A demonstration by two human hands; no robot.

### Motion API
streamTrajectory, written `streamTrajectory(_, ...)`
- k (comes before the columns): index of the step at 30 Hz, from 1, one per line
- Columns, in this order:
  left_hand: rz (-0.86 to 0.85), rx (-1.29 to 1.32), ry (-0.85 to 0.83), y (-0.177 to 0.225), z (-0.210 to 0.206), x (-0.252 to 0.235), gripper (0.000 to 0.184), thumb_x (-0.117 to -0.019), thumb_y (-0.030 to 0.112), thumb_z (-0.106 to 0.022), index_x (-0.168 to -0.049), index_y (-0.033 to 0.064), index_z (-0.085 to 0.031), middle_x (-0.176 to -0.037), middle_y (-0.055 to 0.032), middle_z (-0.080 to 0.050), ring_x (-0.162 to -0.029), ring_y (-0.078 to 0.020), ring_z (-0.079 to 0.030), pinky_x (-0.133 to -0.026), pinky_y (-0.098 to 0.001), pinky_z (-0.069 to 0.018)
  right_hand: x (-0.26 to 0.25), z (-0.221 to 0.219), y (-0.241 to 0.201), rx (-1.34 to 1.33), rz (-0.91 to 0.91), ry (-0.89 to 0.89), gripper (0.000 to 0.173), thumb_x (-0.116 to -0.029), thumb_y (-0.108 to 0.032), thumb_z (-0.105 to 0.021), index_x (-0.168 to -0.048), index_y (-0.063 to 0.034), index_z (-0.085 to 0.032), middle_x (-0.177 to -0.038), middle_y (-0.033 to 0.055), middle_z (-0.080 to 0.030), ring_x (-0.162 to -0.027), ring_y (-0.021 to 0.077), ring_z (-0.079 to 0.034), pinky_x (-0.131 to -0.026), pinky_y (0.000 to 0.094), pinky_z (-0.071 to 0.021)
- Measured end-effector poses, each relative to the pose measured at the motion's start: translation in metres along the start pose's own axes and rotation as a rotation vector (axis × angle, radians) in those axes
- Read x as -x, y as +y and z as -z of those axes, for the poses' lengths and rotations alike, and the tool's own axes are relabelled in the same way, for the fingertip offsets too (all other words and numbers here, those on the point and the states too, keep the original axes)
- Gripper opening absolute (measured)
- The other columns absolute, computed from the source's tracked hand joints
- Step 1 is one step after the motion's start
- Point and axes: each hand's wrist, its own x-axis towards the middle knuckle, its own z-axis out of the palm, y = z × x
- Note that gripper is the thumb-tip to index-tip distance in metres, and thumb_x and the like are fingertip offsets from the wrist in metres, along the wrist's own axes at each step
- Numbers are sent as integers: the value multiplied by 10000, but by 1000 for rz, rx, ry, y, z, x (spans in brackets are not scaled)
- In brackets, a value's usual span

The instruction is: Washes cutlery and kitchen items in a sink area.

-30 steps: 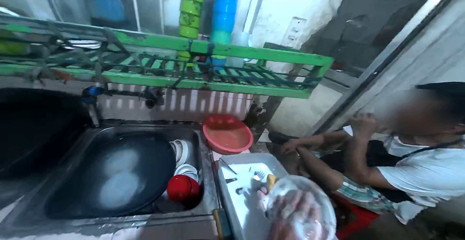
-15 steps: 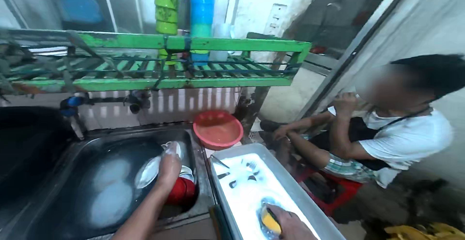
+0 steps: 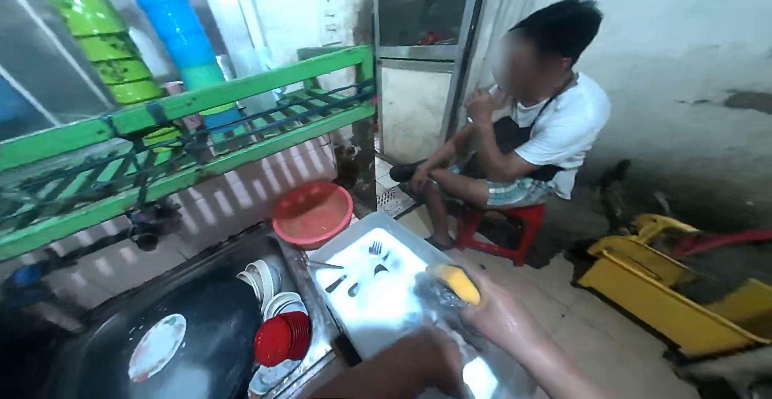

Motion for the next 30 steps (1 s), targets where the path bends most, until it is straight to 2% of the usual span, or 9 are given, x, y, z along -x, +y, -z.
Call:
streamTrajectory(2,44,27,43,3,-14,-15,631,-904,414,-748,-1392,40,-603,-1386,-244,-600,-1345,-444,-505,-1141,-689,-298,12,8,12,-10,58,6,712,-833,-123,-799,-1495,-160,-539,-1354,181,-652,-1229,380,-639,-1036,607,-496)
streamTrajectory(6,65,-6,-48,14,-23,-14,594,-935,287,-696,-1456,46,-538,-1614,-206,-362,-1494,-468,-281,-1133,-730,-250,22,8,32,25,68,-98,679,-879,-131,-765,-1512,-176,-523,-1414,174,-614,-1293,375,-598,-1076,599,-471)
streamTrajectory(9,-33,29,1,6,-35,12,510,-894,153,-736,-1390,122,-620,-1601,-105,-415,-1458,-398,-382,-1081,-629,-437,18,1,37,162,2,-257,621,-954,-387,-707,-1508,-218,-485,-1362,148,-644,-1255,375,-619,-1037,622,-489)
streamTrajectory(11,-53,30,-11,2,-34,31,443,-913,98,-706,-1347,47,-636,-1474,-166,-541,-1361,-385,-503,-1071,-564,-476,19,-8,43,219,67,-279,499,-956,-303,-689,-1416,-166,-551,-1238,185,-686,-1133,430,-664,-920,664,-524)
streamTrajectory(15,91,-23,-137,-9,-18,46,355,-1005,119,-589,-1327,-26,-625,-1384,-222,-609,-1320,-372,-561,-1139,-519,-419,23,-20,44,319,163,-326,317,-954,-130,-659,-1267,-83,-648,-1153,219,-697,-1081,453,-670,-872,644,-538)
streamTrajectory(20,320,-98,-153,-34,-4,44,420,-962,280,-667,-1328,72,-653,-1429,-172,-582,-1341,-387,-523,-1099,-614,-408,10,-24,22,422,29,-587,652,-860,-265,-794,-1426,-71,-535,-1369,229,-581,-1280,471,-533,-957,659,-475)
streamTrajectory(22,371,-89,-125,-41,0,50,510,-912,331,-729,-1354,93,-636,-1422,-165,-577,-1326,-394,-524,-1076,-638,-418,7,-30,22,428,25,-581,596,-892,-195,-761,-1422,-50,-531,-1375,241,-568,-1289,483,-520,-959,650,-481)
streamTrajectory(25,364,-142,-190,-32,2,51,533,-882,308,-752,-1347,78,-631,-1410,-174,-589,-1290,-411,-544,-1068,-646,-404,6,-34,24,388,26,-519,441,-963,-96,-640,-1392,-37,-555,-1333,241,-601,-1249,460,-570,-951,610,-506)
streamTrajectory(30,198,-134,-244,-25,-2,38,360,-988,311,-639,-1238,59,-695,-1278,-180,-677,-1230,-396,-604,-1089,-634,-387,-4,-29,28,214,-56,-541,553,-919,-250,-730,-1398,-46,-542,-1359,226,-596,-1268,440,-568,-1007,626,-481)
